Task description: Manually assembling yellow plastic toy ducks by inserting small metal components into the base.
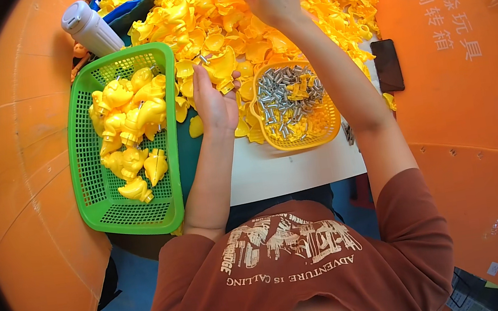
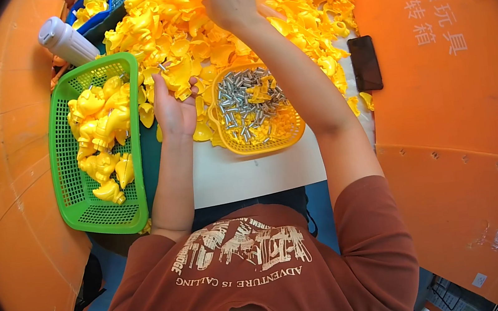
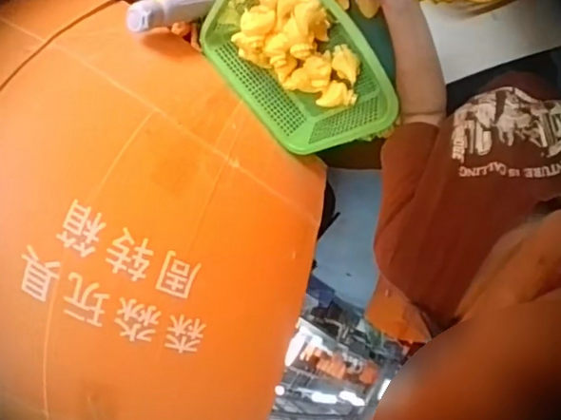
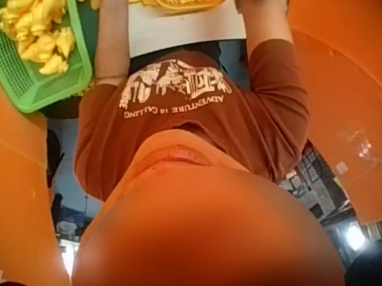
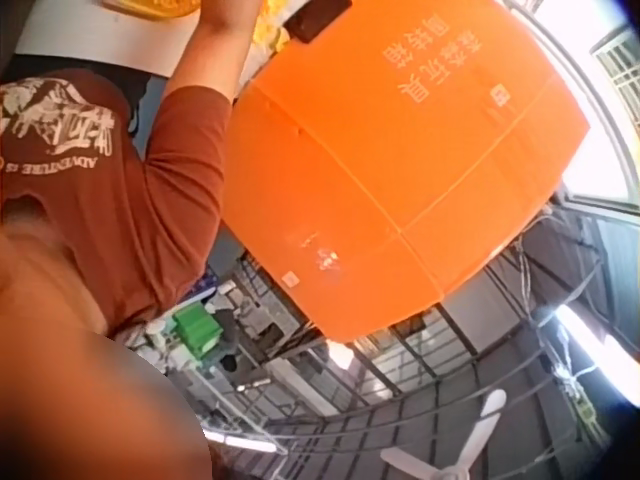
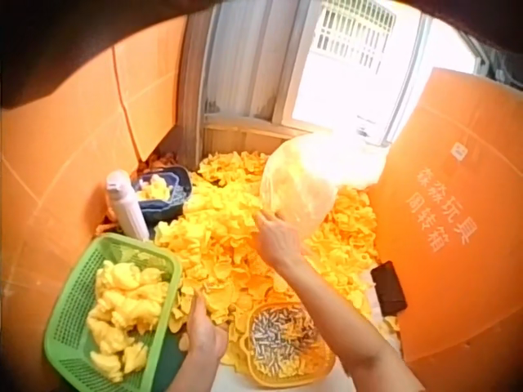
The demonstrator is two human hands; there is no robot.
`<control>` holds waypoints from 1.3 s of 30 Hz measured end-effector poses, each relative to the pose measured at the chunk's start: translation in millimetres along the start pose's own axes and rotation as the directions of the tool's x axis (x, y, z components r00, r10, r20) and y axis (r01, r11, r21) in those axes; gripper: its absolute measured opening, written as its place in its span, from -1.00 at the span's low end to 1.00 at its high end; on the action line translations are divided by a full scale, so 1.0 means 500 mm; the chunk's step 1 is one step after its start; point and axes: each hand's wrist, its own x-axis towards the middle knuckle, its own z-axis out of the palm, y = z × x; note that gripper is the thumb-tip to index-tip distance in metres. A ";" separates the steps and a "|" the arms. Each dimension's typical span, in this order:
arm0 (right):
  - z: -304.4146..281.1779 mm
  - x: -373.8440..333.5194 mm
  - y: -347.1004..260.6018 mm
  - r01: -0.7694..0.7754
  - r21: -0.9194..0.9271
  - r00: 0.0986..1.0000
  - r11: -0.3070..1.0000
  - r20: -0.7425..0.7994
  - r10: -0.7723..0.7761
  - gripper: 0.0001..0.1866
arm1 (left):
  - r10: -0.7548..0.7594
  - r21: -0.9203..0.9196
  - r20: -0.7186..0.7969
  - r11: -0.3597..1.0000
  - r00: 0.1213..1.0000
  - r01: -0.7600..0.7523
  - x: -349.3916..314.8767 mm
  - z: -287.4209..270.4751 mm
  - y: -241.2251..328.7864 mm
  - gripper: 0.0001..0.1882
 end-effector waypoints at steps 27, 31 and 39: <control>-0.190 -0.238 -0.006 -0.498 0.860 0.866 0.115 0.500 0.012 -0.78 | -0.167 0.175 0.223 0.976 0.960 0.129 -0.050 0.050 -0.009 -0.62; -0.149 -0.254 -0.024 -0.482 0.875 0.869 0.035 0.473 0.148 -0.74 | -0.197 0.186 0.344 0.973 0.918 0.139 -0.059 0.044 -0.016 -0.63; -0.163 -0.278 -0.054 -0.054 0.580 0.991 0.813 -0.069 0.116 -0.44 | -0.165 0.126 0.295 0.983 0.941 0.132 -0.067 0.052 -0.027 -0.63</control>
